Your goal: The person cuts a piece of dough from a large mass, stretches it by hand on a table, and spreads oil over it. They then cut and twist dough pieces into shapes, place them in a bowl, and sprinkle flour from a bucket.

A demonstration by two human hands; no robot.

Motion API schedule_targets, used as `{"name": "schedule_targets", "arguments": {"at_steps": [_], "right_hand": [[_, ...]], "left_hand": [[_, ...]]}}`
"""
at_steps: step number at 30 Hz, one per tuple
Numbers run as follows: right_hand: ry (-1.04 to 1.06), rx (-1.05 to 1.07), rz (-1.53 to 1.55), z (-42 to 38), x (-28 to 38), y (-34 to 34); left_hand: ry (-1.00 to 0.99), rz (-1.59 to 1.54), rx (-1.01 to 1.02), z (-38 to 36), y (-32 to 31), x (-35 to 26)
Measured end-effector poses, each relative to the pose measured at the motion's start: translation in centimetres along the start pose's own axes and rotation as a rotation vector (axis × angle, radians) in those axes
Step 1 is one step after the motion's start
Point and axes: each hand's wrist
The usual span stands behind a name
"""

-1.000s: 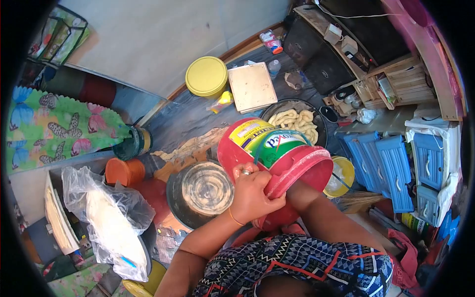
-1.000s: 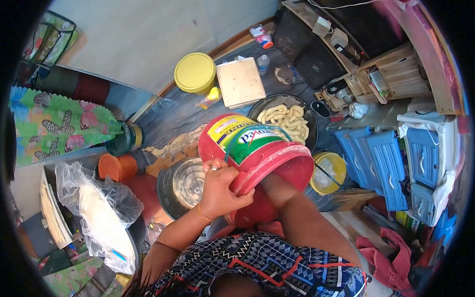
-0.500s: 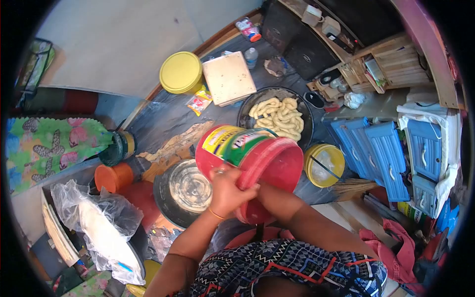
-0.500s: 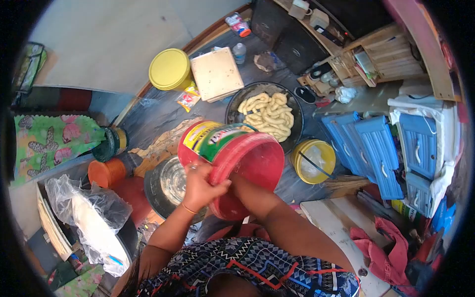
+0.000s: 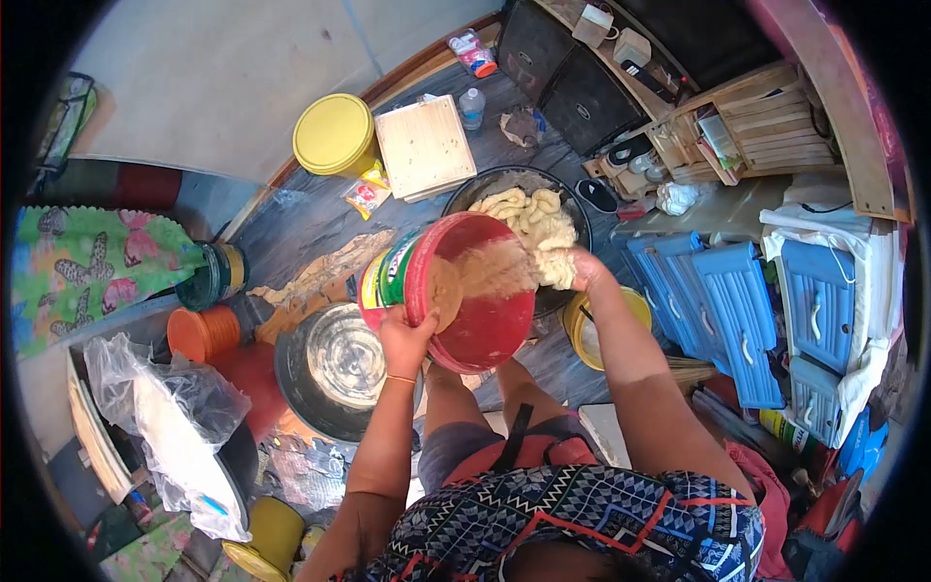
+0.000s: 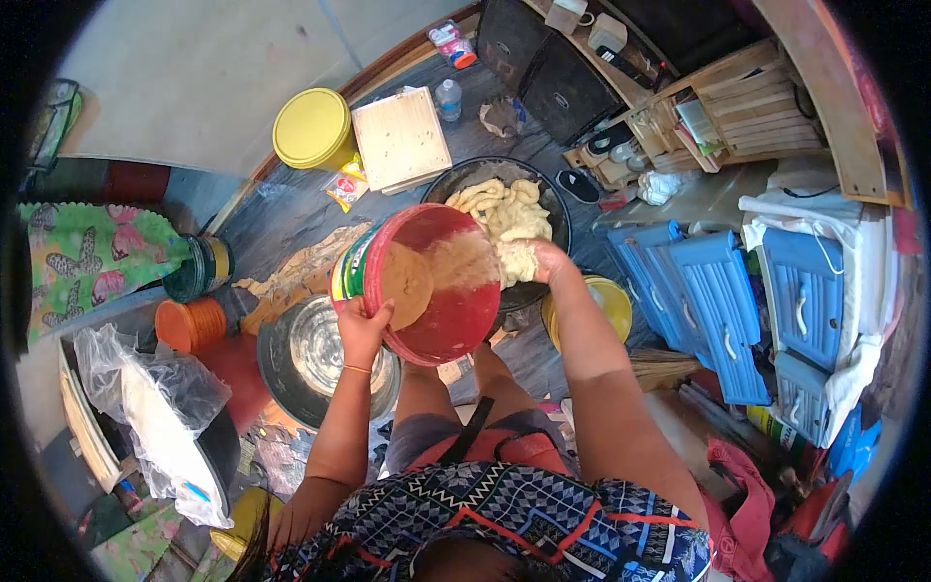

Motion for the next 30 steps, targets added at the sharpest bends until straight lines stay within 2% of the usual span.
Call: {"name": "schedule_targets", "arguments": {"at_steps": [2,3,5,6,8,10,12,13,14,16,17,18,20,21,22,24,25,27,29,30], "right_hand": [[-0.049,-0.303,0.050,1.0,2.0,1.2],[-0.051,-0.298,0.051,1.3,2.4,1.5],[-0.025,-0.548,-0.404,2.8,2.1,2.9],[-0.025,-0.547,-0.402,3.7,2.0,4.1],[0.084,-0.846,-0.485,3.9,2.8,4.6],[0.036,-0.846,-0.556,2.3,3.6,3.5],[-0.141,-0.552,-1.028,1.1,4.7,1.4],[-0.010,-0.532,-0.813,5.9,1.3,6.2],[-0.008,-0.530,-0.812,6.4,1.9,6.0],[0.166,-0.733,-0.633,6.8,3.3,4.1],[0.321,-0.733,-0.695,7.3,3.6,3.8],[0.319,-0.730,-0.692,7.9,4.3,3.9],[0.356,-0.878,-1.044,9.7,5.1,5.0],[0.380,-0.982,-1.098,9.1,5.6,5.1],[0.380,-0.982,-1.096,7.1,6.4,3.9],[0.323,-1.085,-1.133,3.4,7.2,1.6],[0.228,-1.099,-1.206,2.9,6.5,1.7],[0.450,-0.944,-1.269,1.1,4.6,1.5],[0.619,-0.881,-1.167,-1.8,2.3,-3.2],[0.562,-0.583,-1.151,-1.8,0.3,-4.3]], "left_hand": [[0.020,0.016,-0.025,-0.1,0.1,-0.4],[0.019,0.098,-0.045,-0.1,0.2,-0.6],[-0.008,0.150,-0.076,-0.2,0.4,-0.7],[-0.009,0.151,-0.076,-0.4,0.6,-0.7],[0.026,0.144,-0.099,-0.8,1.0,-0.7],[0.002,0.097,-0.132,-1.5,1.3,-0.5],[0.030,0.006,-0.176,-1.8,2.0,0.6],[0.052,-0.003,-0.202,-2.1,2.3,0.8],[0.050,-0.001,-0.204,-2.4,2.3,0.4],[0.081,-0.187,-0.220,-3.0,2.5,-0.5],[0.044,-0.206,-0.219,-3.1,2.5,-0.1],[0.045,-0.201,-0.221,-3.2,2.6,0.3],[0.103,-0.054,-0.185,-3.4,2.8,0.2],[0.102,-0.051,-0.185,-3.6,2.7,-0.1],[0.110,-0.027,-0.168,-3.9,2.4,-1.3],[0.109,-0.004,-0.150,-3.9,1.9,-1.5],[0.071,-0.017,-0.155,-3.8,1.5,-0.3],[0.041,-0.070,-0.118,-3.9,1.0,0.1],[0.036,-0.074,-0.072,-4.7,0.0,-2.2],[0.038,-0.080,-0.025,-5.2,-0.5,-3.5]]}}
Point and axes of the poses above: each hand's wrist, its own z-axis towards the middle knuckle, its own y-axis out of the back of the hand, x = y × z, and after that the axes turned 10 degrees about -z, right-handed
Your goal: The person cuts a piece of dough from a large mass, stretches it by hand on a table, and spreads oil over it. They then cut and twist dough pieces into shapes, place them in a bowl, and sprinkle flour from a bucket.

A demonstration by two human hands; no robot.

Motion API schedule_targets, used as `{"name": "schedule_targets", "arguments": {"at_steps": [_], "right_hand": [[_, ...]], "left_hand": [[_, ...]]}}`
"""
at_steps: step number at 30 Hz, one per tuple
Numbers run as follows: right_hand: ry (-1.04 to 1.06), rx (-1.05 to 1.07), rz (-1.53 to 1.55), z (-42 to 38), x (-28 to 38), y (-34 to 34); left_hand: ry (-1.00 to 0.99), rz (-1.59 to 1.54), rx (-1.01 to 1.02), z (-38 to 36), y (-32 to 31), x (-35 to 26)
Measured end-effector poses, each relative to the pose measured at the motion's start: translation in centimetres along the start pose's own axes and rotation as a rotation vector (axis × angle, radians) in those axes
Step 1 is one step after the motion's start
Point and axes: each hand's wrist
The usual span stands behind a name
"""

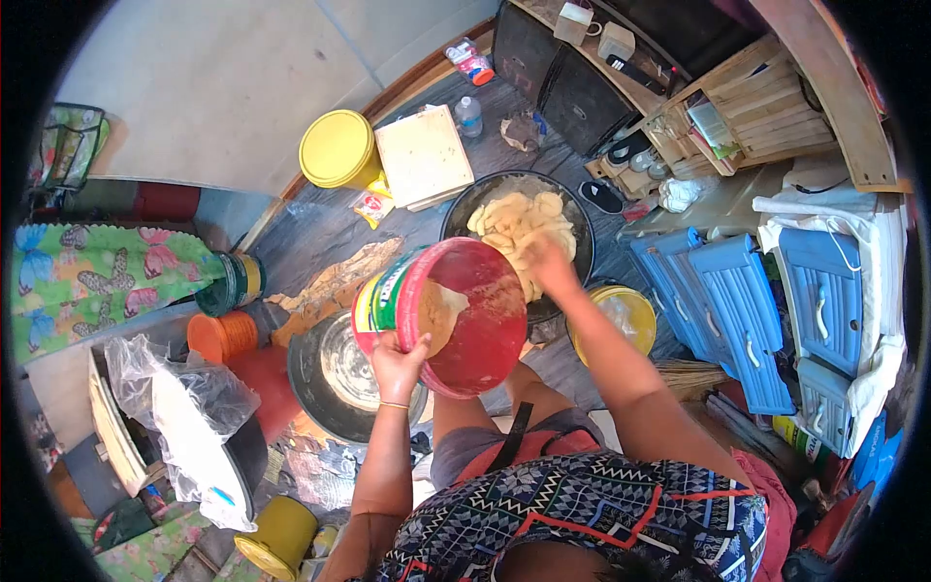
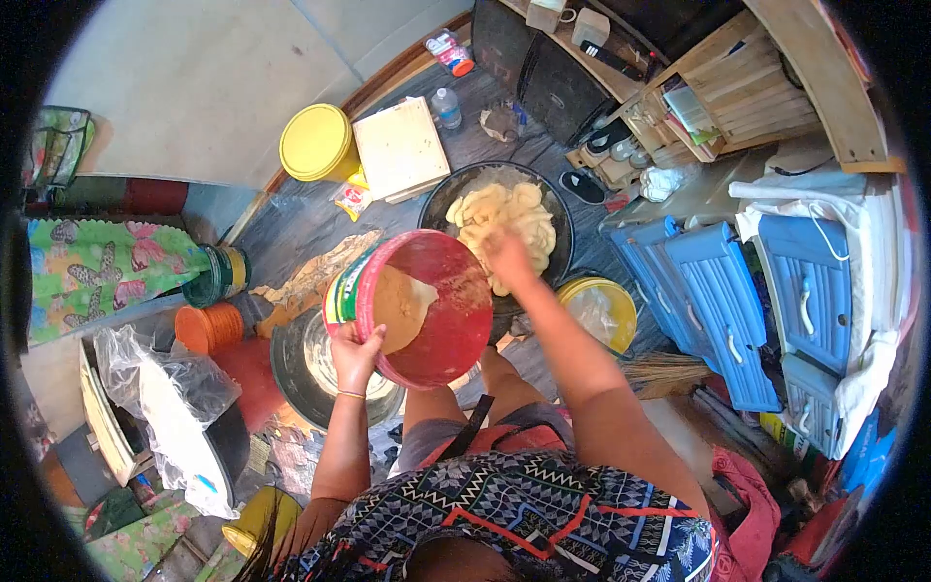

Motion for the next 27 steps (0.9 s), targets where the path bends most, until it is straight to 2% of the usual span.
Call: {"name": "schedule_targets", "arguments": {"at_steps": [1,2,4,5,6,8,12,14,16,18,19,20,22,24,27], "right_hand": [[0.064,0.240,0.090,-1.6,2.4,-0.3],[0.409,0.545,0.114,-1.1,2.0,-2.3],[0.542,0.414,-0.153,-3.2,3.3,-4.3],[0.543,0.409,-0.151,-3.0,2.8,-5.6],[0.523,0.496,-0.147,-2.7,2.2,-6.9],[0.487,0.627,-0.143,-2.6,1.7,-8.6],[0.312,0.731,0.051,-5.9,2.6,-9.8],[0.108,0.764,0.299,-9.2,3.8,-9.8],[-0.140,0.784,0.573,-12.1,5.1,-9.4],[-0.349,0.817,0.779,-12.9,5.6,-9.0],[-0.447,0.851,0.856,-12.7,5.4,-8.8],[-0.449,0.847,0.863,-12.1,4.1,-10.3],[-0.704,1.390,1.308,-9.1,-0.5,-14.1],[-0.666,1.171,1.386,-6.3,0.2,-8.1],[-0.545,0.965,1.392,-1.6,-4.7,-4.2]], "left_hand": [[-0.062,0.125,0.024,-0.4,-0.3,-0.9],[-0.067,0.124,0.026,-1.2,-0.7,-2.9],[-0.187,0.229,0.105,-2.7,-1.3,-6.8],[-0.215,0.251,0.129,-3.0,-1.4,-6.8],[-0.219,0.254,0.129,-3.3,-1.5,-7.1],[-0.461,0.270,0.190,-4.8,-2.2,-10.7],[-0.388,0.130,0.258,-4.9,-4.1,-10.9],[-0.358,0.096,0.281,-4.8,-5.0,-10.6],[-0.311,0.074,0.220,-4.6,-5.6,-9.7],[-0.353,0.146,0.204,-3.6,-5.2,-5.9],[-0.206,0.032,0.173,-3.2,-4.9,-4.3],[-0.059,-0.080,0.141,-2.9,-4.6,-3.0],[-0.046,-0.115,0.145,-2.0,-4.0,-1.3],[0.054,-0.256,0.110,-1.3,-3.7,-0.3],[0.067,-0.279,0.080,-0.5,-3.7,0.8]]}}
Point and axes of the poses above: each hand's wrist, its own z-axis towards the middle knuckle, its own y-axis out of the back of the hand, x = y × z, and after that the axes turned 10 degrees about -z, right-handed
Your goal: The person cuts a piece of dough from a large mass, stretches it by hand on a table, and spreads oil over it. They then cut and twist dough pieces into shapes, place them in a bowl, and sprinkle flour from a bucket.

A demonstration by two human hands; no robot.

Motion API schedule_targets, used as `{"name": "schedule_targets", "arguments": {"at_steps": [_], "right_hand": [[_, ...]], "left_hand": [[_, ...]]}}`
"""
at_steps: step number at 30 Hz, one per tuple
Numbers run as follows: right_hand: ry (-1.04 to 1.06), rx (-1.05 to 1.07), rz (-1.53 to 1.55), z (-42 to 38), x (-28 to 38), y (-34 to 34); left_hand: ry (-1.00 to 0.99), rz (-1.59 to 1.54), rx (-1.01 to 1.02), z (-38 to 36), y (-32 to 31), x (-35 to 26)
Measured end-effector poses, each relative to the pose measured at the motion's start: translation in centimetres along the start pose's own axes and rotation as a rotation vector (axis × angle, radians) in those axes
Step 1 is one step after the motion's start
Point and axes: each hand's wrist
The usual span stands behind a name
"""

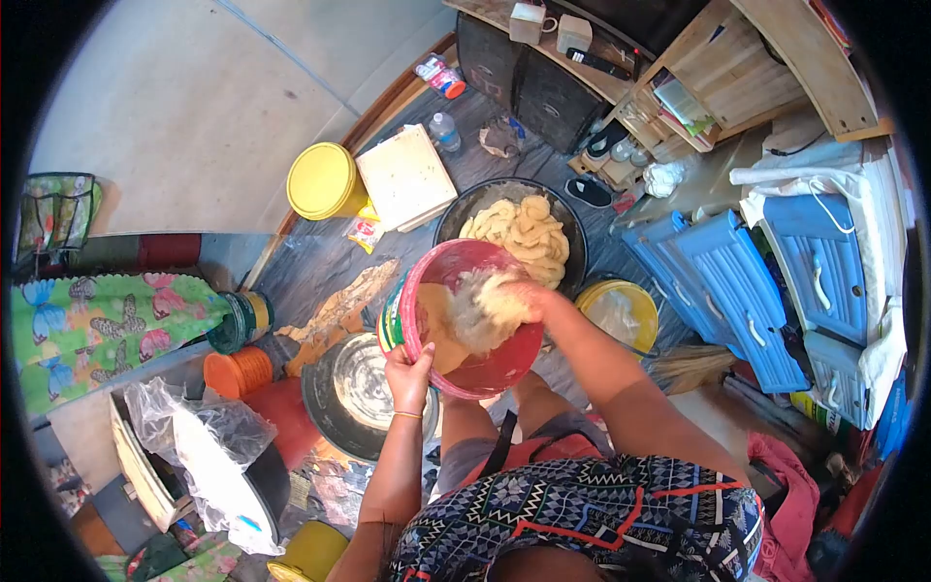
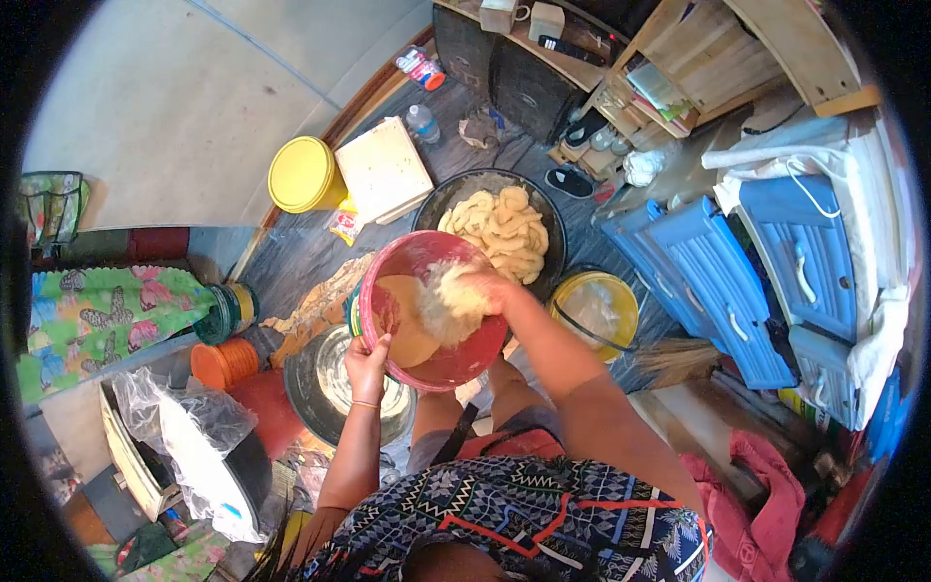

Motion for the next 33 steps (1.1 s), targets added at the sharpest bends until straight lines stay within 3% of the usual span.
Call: {"name": "schedule_targets", "arguments": {"at_steps": [3,4,6,7,9,13,14,15,18,19,20,21,23,27,30,33], "right_hand": [[0.227,-0.133,0.007,-2.5,5.3,4.7],[0.233,-0.124,-0.020,-3.3,6.8,4.5],[0.217,-0.366,0.049,-5.7,8.0,2.9],[0.241,-0.362,0.030,-6.4,8.3,2.6],[0.189,-0.532,-0.136,-6.9,8.1,2.3],[0.225,-0.569,-0.150,-5.8,8.5,5.0],[0.220,-0.636,-0.206,-5.9,9.1,5.2],[0.197,-0.709,-0.252,-6.3,8.4,5.6],[0.452,-0.731,-0.258,-6.8,9.3,5.9],[0.473,-0.886,-0.463,-6.2,9.7,7.1],[0.444,-1.309,-0.714,-5.4,10.1,7.9],[0.409,-1.344,-0.771,-6.7,10.5,5.7],[0.275,-1.134,-1.079,-6.6,11.0,7.4],[0.276,-1.348,-1.045,-8.0,11.2,4.1],[0.040,-1.254,-1.295,-7.1,10.4,4.8],[-0.023,-1.106,-1.361,-7.9,9.9,5.5]], "left_hand": [[0.007,0.057,-0.018,0.7,1.2,0.8],[-0.022,0.030,-0.047,0.8,0.7,1.0],[-0.068,-0.002,-0.073,0.7,0.6,0.8],[-0.050,-0.032,-0.075,0.8,0.6,0.5],[-0.021,-0.085,-0.091,0.3,1.2,-0.2],[-0.133,-0.089,-0.121,-0.2,2.2,-1.9],[-0.149,0.072,-0.124,-0.6,2.9,-2.6],[-0.123,0.011,-0.119,-0.2,3.8,-1.7],[-0.122,-0.023,-0.102,-0.9,3.9,-2.2],[-0.121,-0.028,-0.103,-1.3,3.8,-2.8],[-0.117,-0.032,-0.107,-1.8,3.8,-3.0],[-0.105,-0.023,-0.108,-2.1,3.8,-3.1],[-0.084,-0.081,-0.132,-2.1,3.8,-3.5],[-0.093,-0.081,-0.173,-1.9,4.4,-3.4],[-0.044,-0.084,-0.170,-2.0,5.4,-3.7],[-0.010,-0.076,-0.189,-2.9,5.9,-5.0]]}}
Point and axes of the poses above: each hand's wrist, its own z-axis towards the middle knuckle, its own y-axis out of the back of the hand, x = y × z, and after that the axes turned 10 degrees about -z, right-handed
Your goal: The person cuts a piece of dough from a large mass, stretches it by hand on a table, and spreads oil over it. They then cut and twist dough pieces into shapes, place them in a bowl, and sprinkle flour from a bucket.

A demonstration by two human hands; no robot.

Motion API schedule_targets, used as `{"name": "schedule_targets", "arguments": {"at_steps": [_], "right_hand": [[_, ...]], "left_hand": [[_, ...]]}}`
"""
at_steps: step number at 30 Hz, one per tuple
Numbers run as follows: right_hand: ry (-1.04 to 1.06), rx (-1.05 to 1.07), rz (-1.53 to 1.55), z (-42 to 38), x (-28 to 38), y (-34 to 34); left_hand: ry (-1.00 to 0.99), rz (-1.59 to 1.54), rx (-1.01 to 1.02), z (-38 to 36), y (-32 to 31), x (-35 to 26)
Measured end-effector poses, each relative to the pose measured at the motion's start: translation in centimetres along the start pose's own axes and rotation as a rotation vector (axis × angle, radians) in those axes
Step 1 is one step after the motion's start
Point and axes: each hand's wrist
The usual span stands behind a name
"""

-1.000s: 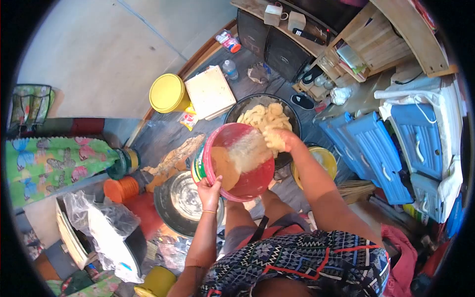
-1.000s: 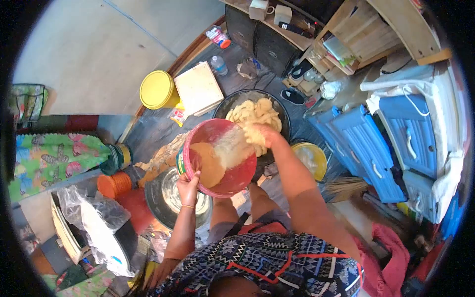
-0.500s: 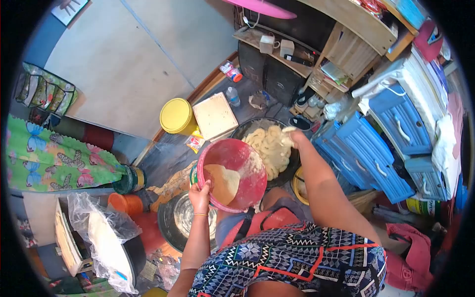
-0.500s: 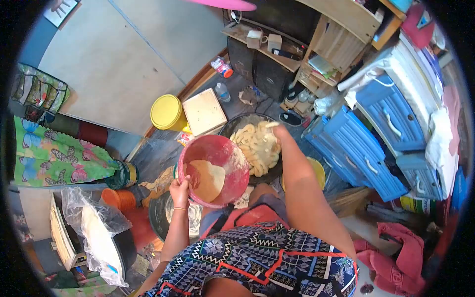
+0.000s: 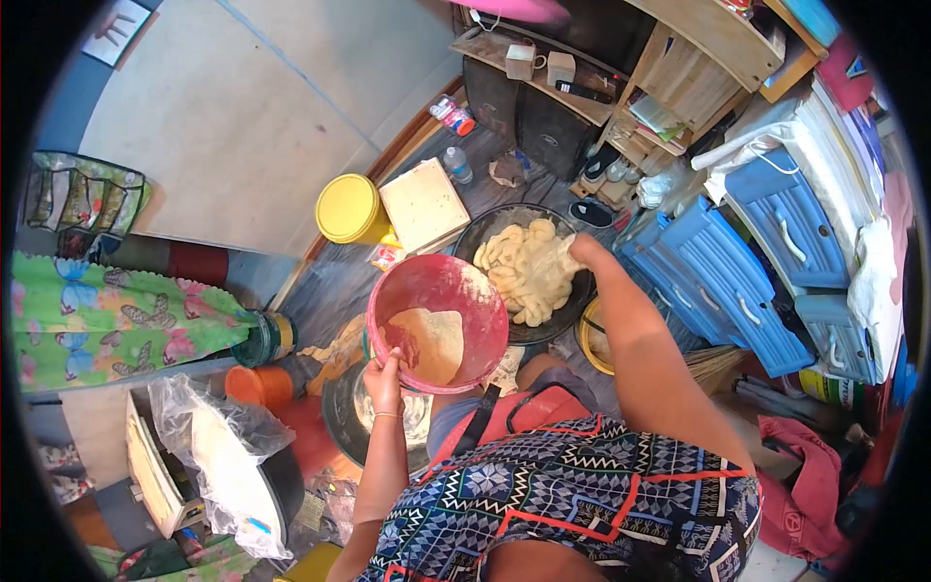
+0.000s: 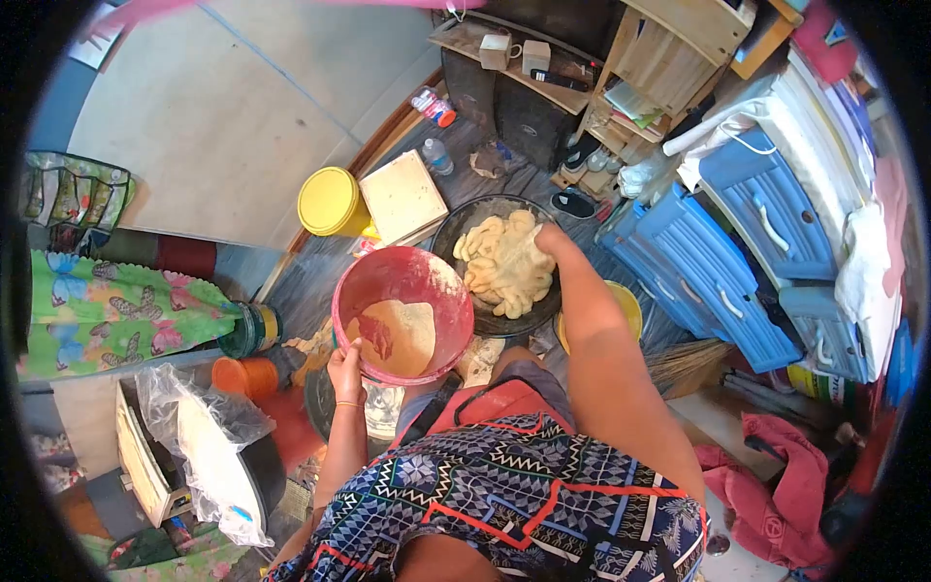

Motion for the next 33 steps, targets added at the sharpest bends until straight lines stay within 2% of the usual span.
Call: {"name": "schedule_targets", "arguments": {"at_steps": [1,2,4,6,8,9,11,12,14,15,17,18,20,21,22,23,24,26,28,29,31,33], "right_hand": [[0.081,0.041,-0.127,-4.7,2.5,2.7],[0.086,0.045,-0.129,-2.8,1.0,0.7],[0.147,0.095,0.163,2.2,-2.5,-4.4],[0.151,0.045,0.161,1.9,-0.1,-5.8],[0.206,0.069,-0.155,0.7,3.7,-6.1],[0.214,0.072,-0.159,0.1,5.6,-5.5],[0.114,-0.254,0.071,-1.8,9.2,-3.2],[0.118,-0.248,0.071,-1.7,10.1,-2.3],[-0.029,-0.291,0.127,-1.0,11.0,-0.9],[-0.029,-0.291,0.126,-0.9,10.7,-0.5],[0.043,-0.477,0.120,-1.1,10.2,0.9],[0.049,-0.483,0.120,-1.3,10.3,1.1],[0.375,-0.453,0.472,-6.4,12.3,2.6],[0.641,-0.482,0.511,-5.7,12.4,-0.6],[0.685,-0.209,0.559,-9.9,14.4,-0.3],[0.611,0.156,0.569,-14.4,16.4,0.9],[1.207,0.113,0.264,-13.3,16.8,-1.7],[1.137,0.363,0.005,-13.6,17.2,-6.6],[0.966,-0.241,-0.380,-14.5,15.3,-10.9],[0.940,-0.311,-0.385,-12.5,13.4,-14.9],[0.877,0.583,-0.610,-15.3,14.1,-11.0],[1.117,0.521,-0.532,-17.0,12.9,-15.5]], "left_hand": [[0.000,0.001,-0.008,-0.2,0.3,-0.3],[0.002,0.001,-0.015,-0.4,0.5,-0.5],[0.002,-0.002,-0.025,-0.6,0.7,-0.7],[0.025,-0.097,-0.080,-0.5,0.9,-0.2],[0.049,-0.098,-0.084,-0.5,1.9,0.0],[0.074,-0.095,-0.081,-0.5,2.3,0.1],[0.079,-0.076,-0.100,-0.4,2.7,0.3],[0.084,-0.054,-0.109,-0.5,2.8,0.3],[0.080,-0.056,-0.121,-0.9,2.9,0.4],[0.073,-0.064,-0.126,-1.0,2.8,0.3],[0.076,-0.050,-0.118,-1.7,2.5,-0.1],[0.078,-0.034,-0.109,-2.0,2.3,-0.4],[0.063,-0.037,-0.094,-3.2,1.1,-1.1],[0.053,-0.033,-0.079,-3.6,0.6,-1.2],[0.068,0.004,-0.025,-4.0,0.6,-0.9],[0.040,0.002,0.011,-4.6,-0.3,-1.1],[0.013,0.002,0.045,-5.4,-1.3,-1.2],[-0.015,0.022,0.139,-6.0,-1.9,-0.7],[-0.052,0.026,0.195,-7.7,-3.8,-3.1],[-0.056,0.030,0.197,-8.2,-4.6,-3.7],[-0.115,0.067,0.234,-8.5,-5.4,-4.6],[-0.106,0.122,0.260,-8.3,-5.5,-4.8]]}}
Point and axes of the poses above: each hand's wrist, its own z-axis towards the middle knuckle, its own y-axis out of the back of the hand, x = y × z, and after that the axes turned 10 degrees about -z, right-handed
